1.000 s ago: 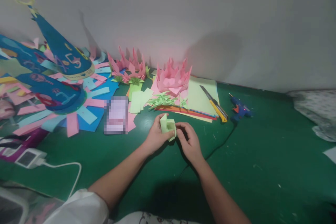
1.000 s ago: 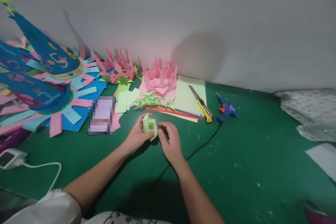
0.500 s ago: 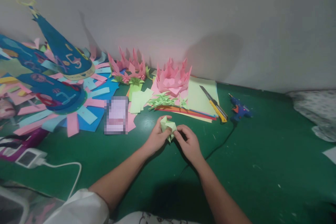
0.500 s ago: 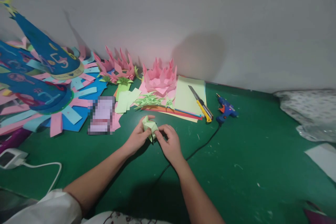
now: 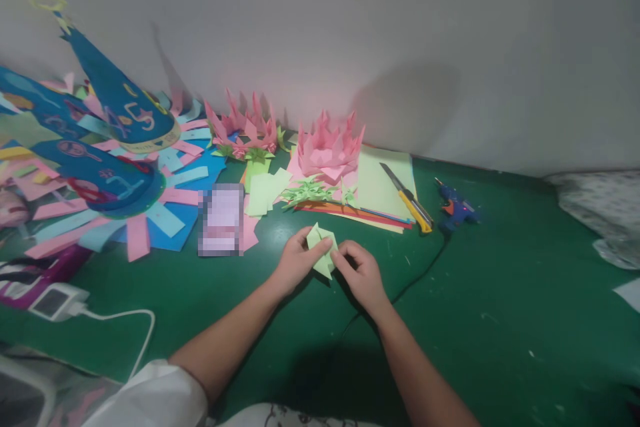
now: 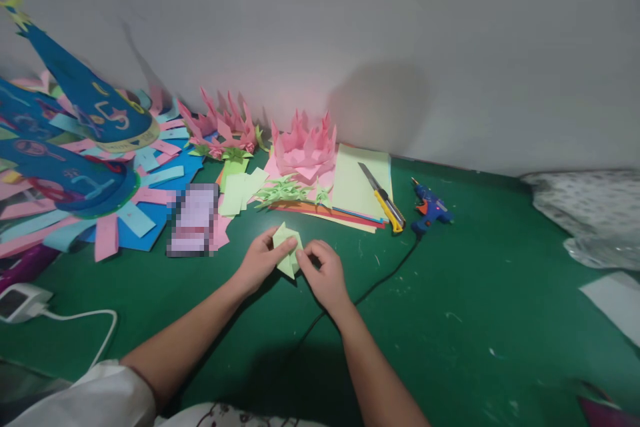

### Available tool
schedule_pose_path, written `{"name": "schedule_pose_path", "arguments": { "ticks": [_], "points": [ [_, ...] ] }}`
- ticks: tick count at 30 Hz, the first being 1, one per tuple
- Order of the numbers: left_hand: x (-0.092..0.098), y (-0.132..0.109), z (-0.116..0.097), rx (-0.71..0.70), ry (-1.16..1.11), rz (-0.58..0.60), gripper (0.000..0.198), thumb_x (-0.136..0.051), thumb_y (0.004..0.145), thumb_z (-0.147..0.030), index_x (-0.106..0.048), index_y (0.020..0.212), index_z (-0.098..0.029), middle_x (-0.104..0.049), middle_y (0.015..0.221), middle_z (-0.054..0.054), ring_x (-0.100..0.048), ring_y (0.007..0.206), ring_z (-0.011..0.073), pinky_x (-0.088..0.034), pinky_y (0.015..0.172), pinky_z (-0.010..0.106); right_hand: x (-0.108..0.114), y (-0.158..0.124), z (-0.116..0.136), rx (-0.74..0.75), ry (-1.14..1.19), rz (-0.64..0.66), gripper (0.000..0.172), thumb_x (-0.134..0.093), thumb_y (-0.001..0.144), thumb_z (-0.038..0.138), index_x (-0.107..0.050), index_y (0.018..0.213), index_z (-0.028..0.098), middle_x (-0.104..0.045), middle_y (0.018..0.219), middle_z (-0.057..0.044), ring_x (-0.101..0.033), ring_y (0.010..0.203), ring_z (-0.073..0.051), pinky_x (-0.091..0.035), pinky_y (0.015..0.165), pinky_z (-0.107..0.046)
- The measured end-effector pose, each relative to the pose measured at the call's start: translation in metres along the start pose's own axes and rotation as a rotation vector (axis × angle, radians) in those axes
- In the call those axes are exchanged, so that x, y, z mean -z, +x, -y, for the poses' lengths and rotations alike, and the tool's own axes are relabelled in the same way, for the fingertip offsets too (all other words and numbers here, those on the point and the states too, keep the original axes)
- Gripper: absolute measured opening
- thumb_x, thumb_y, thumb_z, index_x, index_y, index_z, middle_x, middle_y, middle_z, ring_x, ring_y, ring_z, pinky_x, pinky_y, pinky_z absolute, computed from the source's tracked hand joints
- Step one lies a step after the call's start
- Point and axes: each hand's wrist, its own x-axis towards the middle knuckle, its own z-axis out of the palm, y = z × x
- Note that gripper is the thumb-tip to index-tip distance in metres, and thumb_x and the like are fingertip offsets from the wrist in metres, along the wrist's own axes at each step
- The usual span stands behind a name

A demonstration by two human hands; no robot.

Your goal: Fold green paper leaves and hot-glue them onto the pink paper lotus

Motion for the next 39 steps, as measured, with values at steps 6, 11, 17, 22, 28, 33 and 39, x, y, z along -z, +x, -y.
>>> {"name": "schedule_pose_path", "arguments": {
  "ticks": [6,11,17,22,28,33,39],
  "points": [
    [0.0019,0.0027,-0.0024,-0.034,-0.073,-0.058,0.036,-0.073,0.061,-0.038,-0.054,0.08,-0.015,-0.054,0.067,-0.004,-0.049,0.058,0.0064,-0.04,0.057,0.019,0.0009,-0.0003,0.0016,0.017,0.022,0.007,0.027,-0.049,0.084,0.032,-0.045,0.061,0.02,-0.049,0.063,0.001,-0.046,0.063,-0.013,-0.038,0.062,-0.025],
    [0.0018,0.0028,-0.0011,-0.072,-0.095,-0.096,0.033,-0.073,0.062,-0.036,-0.053,0.078,-0.015,-0.054,0.068,-0.005,-0.048,0.058,0.0054,-0.04,0.057,0.017,0.0002,-0.0004,0.0028,0.035,0.028,0.017,0.018,-0.053,0.082,0.037,-0.055,0.076,0.019,-0.055,0.07,-0.001,-0.05,0.067,-0.015,-0.04,0.063,-0.026],
    [0.0,0.0024,0.0026,-0.06,-0.122,-0.05,0.03,-0.071,0.066,-0.035,-0.052,0.08,-0.016,-0.05,0.067,-0.006,-0.046,0.056,0.0044,-0.039,0.054,0.016,-0.0022,-0.0014,0.0019,0.012,-0.036,-0.01,0.023,-0.05,0.084,0.035,-0.054,0.068,0.02,-0.055,0.065,0.0,-0.051,0.064,-0.014,-0.04,0.062,-0.025],
    [0.0035,0.0028,-0.0003,-0.036,-0.09,0.009,0.035,-0.07,0.067,-0.038,-0.056,0.091,-0.017,-0.053,0.067,-0.005,-0.049,0.054,0.0058,-0.041,0.054,0.018,-0.0019,-0.0003,-0.0006,0.012,-0.093,-0.043,0.025,-0.051,0.084,0.033,-0.051,0.062,0.02,-0.053,0.061,0.0,-0.049,0.062,-0.014,-0.039,0.061,-0.025],
    [0.0082,0.0049,-0.0029,-0.026,-0.009,-0.018,0.03,-0.071,0.064,-0.037,-0.062,0.08,-0.013,-0.056,0.062,-0.003,-0.048,0.05,0.0052,-0.038,0.05,0.018,-0.002,0.0005,0.0018,0.053,-0.13,-0.05,0.023,-0.052,0.083,0.028,-0.051,0.061,0.02,-0.052,0.06,0.001,-0.048,0.06,-0.014,-0.038,0.06,-0.026],
    [0.0096,0.0067,-0.0034,-0.007,-0.092,-0.024,0.028,-0.074,0.061,-0.035,-0.063,0.074,-0.014,-0.059,0.062,-0.002,-0.051,0.053,0.0073,-0.041,0.056,0.021,-0.0001,0.0009,0.0027,0.007,-0.093,-0.072,0.024,-0.053,0.082,0.03,-0.052,0.061,0.019,-0.053,0.06,0.001,-0.049,0.06,-0.014,-0.038,0.059,-0.025],
    [0.0071,0.0041,-0.003,-0.175,0.139,-0.142,0.022,-0.067,0.068,-0.036,-0.062,0.073,-0.015,-0.059,0.065,-0.001,-0.049,0.056,0.0087,-0.039,0.058,0.021,-0.0003,-0.0007,0.0007,-0.092,-0.021,-0.068,0.028,-0.054,0.081,0.036,-0.053,0.058,0.019,-0.053,0.058,0.001,-0.049,0.058,-0.013,-0.038,0.057,-0.024]
  ]
}}
